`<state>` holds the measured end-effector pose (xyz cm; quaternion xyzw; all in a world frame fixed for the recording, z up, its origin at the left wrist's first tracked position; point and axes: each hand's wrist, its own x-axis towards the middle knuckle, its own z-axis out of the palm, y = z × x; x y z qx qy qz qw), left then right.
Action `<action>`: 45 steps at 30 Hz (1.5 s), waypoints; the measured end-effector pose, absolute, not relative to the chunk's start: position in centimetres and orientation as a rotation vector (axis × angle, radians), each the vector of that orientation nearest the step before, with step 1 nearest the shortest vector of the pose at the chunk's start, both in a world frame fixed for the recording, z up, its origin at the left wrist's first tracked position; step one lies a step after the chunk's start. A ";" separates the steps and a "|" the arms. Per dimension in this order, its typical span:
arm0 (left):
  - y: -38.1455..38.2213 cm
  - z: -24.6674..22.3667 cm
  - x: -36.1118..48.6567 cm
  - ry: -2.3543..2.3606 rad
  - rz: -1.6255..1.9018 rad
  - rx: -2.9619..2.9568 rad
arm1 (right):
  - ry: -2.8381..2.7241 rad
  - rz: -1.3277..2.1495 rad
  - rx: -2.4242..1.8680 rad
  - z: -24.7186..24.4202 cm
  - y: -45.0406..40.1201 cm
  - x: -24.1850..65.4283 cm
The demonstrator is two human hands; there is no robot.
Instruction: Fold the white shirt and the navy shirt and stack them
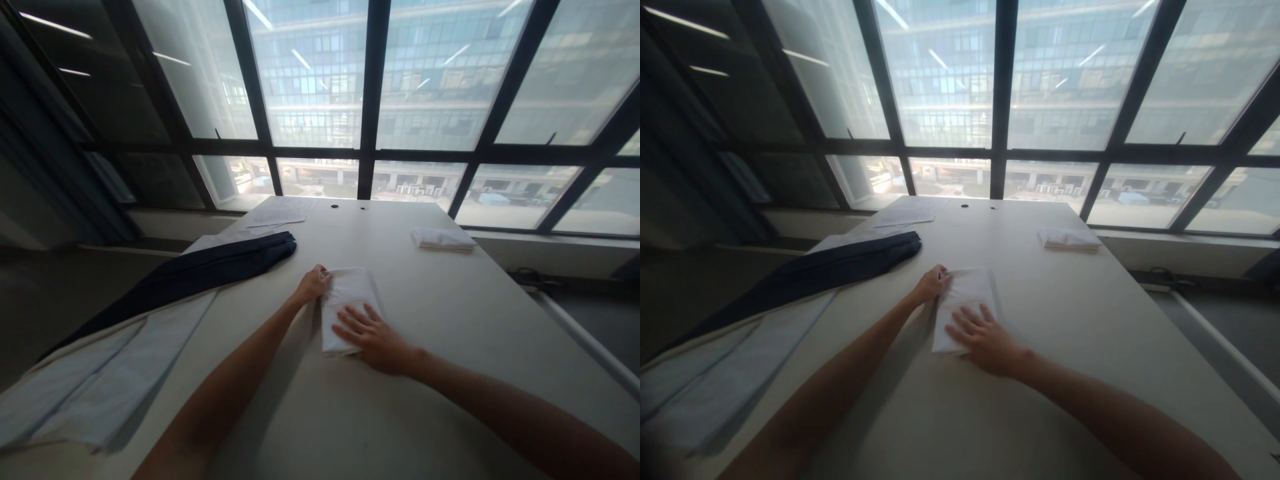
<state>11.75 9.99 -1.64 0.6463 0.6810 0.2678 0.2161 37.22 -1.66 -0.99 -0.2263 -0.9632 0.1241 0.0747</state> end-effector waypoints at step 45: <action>12.3 -3.9 18.0 1.617 0.562 2.648 | -2.533 0.555 -1.525 10.9 18.2 38.5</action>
